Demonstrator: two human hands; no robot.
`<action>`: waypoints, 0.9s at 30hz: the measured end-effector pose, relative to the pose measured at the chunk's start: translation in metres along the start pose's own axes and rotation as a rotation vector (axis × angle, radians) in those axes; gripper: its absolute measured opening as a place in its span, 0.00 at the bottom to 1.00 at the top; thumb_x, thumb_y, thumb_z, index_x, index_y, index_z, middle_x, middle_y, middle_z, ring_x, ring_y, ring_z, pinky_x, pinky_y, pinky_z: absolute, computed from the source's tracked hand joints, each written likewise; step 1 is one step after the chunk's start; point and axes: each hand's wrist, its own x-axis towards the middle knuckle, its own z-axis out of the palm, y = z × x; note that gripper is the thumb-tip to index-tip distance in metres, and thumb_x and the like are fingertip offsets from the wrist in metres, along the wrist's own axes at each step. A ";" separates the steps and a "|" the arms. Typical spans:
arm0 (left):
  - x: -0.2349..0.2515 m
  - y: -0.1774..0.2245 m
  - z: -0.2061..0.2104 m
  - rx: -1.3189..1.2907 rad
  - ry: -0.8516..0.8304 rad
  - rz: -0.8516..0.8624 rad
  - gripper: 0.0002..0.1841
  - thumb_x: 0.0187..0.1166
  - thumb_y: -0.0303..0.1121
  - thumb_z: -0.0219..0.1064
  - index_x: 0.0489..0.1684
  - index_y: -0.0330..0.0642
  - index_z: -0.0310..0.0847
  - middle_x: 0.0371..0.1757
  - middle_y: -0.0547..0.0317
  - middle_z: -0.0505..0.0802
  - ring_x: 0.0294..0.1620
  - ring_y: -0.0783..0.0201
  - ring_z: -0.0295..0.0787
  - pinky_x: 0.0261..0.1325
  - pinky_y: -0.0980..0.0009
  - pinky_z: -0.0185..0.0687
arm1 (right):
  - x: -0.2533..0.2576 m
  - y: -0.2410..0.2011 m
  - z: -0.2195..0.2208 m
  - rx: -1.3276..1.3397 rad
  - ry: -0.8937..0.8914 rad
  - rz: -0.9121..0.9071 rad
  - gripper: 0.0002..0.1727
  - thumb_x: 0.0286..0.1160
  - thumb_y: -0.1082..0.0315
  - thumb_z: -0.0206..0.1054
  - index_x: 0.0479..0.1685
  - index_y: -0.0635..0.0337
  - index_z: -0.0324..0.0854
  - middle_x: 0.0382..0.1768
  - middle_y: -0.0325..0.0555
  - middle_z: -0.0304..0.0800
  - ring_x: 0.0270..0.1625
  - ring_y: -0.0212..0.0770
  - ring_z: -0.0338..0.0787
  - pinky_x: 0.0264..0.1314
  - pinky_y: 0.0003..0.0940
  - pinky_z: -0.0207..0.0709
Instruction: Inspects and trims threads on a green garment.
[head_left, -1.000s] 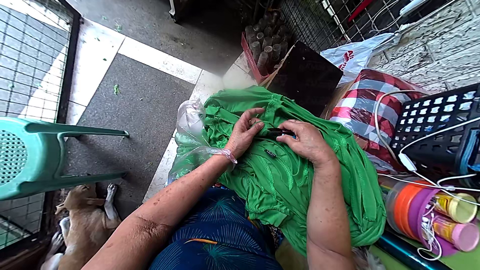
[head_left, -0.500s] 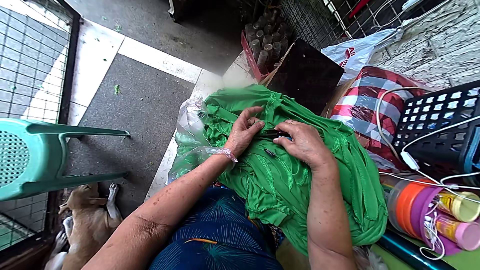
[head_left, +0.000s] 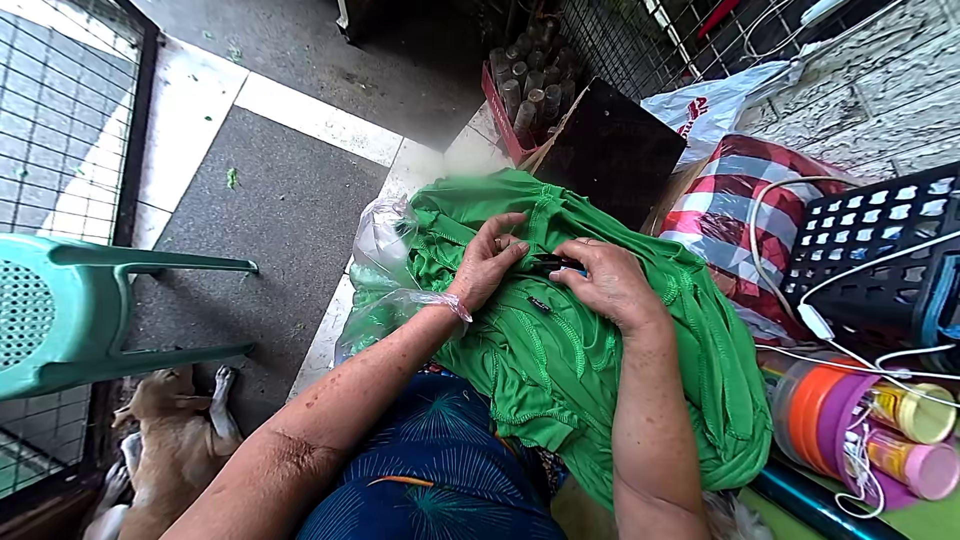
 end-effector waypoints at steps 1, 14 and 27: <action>0.000 0.000 0.000 0.003 0.000 0.001 0.21 0.81 0.20 0.62 0.72 0.30 0.68 0.31 0.68 0.86 0.32 0.79 0.83 0.44 0.81 0.81 | 0.000 0.000 0.000 -0.001 -0.004 0.002 0.08 0.77 0.71 0.72 0.49 0.64 0.91 0.45 0.60 0.92 0.51 0.61 0.91 0.52 0.65 0.77; 0.000 -0.002 -0.002 0.027 -0.019 -0.005 0.21 0.81 0.21 0.62 0.73 0.31 0.68 0.31 0.67 0.86 0.32 0.78 0.83 0.44 0.79 0.80 | 0.004 0.002 -0.002 0.016 -0.054 0.023 0.09 0.81 0.69 0.67 0.49 0.63 0.91 0.46 0.59 0.92 0.53 0.60 0.91 0.55 0.65 0.75; -0.008 0.007 -0.009 0.525 -0.155 0.153 0.22 0.77 0.29 0.73 0.69 0.33 0.78 0.43 0.51 0.92 0.40 0.63 0.88 0.49 0.63 0.84 | -0.045 0.009 -0.034 0.285 0.405 0.094 0.09 0.80 0.70 0.67 0.52 0.65 0.78 0.34 0.43 0.80 0.31 0.28 0.76 0.36 0.23 0.71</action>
